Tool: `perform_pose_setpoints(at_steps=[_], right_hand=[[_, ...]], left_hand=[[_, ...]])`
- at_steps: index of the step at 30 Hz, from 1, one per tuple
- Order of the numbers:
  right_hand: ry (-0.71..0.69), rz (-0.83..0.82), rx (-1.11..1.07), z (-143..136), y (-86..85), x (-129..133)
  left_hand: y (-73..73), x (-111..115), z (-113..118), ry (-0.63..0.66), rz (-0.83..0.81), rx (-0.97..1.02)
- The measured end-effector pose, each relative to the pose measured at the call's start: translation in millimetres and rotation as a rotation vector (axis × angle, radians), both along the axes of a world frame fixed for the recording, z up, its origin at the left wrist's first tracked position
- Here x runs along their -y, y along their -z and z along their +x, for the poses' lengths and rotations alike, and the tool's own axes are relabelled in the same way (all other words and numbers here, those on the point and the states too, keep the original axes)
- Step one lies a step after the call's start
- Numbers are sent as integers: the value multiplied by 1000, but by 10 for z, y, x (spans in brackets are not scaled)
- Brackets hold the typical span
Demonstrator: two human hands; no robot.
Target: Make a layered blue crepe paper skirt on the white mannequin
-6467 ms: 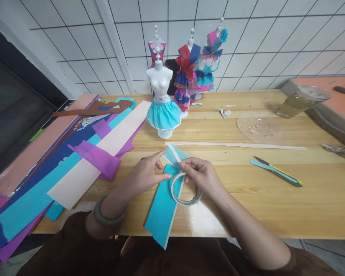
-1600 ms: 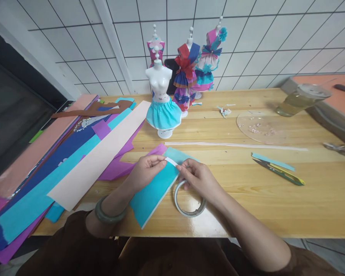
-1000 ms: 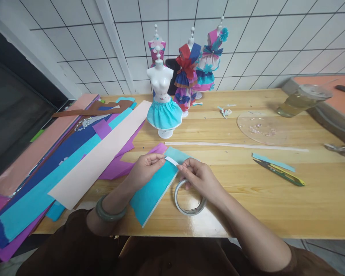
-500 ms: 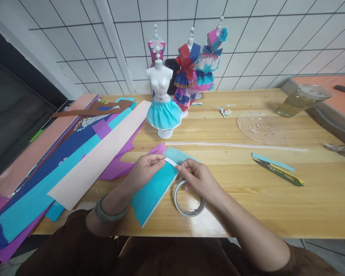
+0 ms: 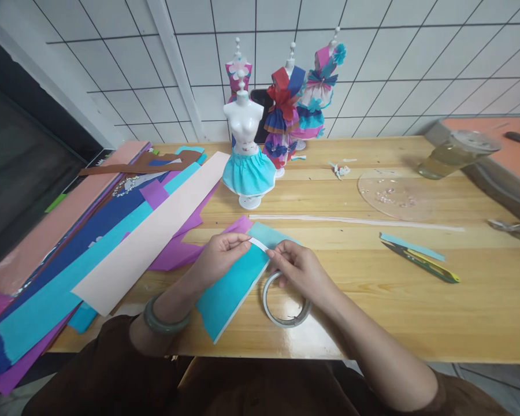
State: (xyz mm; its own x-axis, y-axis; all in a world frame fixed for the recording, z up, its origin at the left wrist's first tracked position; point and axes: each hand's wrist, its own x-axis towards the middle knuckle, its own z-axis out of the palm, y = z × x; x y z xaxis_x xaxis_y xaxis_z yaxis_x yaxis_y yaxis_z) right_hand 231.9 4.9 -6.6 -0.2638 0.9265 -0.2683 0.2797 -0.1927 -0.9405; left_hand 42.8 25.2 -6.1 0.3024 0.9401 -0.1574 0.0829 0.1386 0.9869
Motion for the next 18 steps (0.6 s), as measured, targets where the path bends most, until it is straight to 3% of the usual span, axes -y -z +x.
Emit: perform_pose_setpoints(at_steps=[18], right_hand=[[16,-20,-18,0,16,-11]], left_hand=[[45,-2,3,8,25,15]])
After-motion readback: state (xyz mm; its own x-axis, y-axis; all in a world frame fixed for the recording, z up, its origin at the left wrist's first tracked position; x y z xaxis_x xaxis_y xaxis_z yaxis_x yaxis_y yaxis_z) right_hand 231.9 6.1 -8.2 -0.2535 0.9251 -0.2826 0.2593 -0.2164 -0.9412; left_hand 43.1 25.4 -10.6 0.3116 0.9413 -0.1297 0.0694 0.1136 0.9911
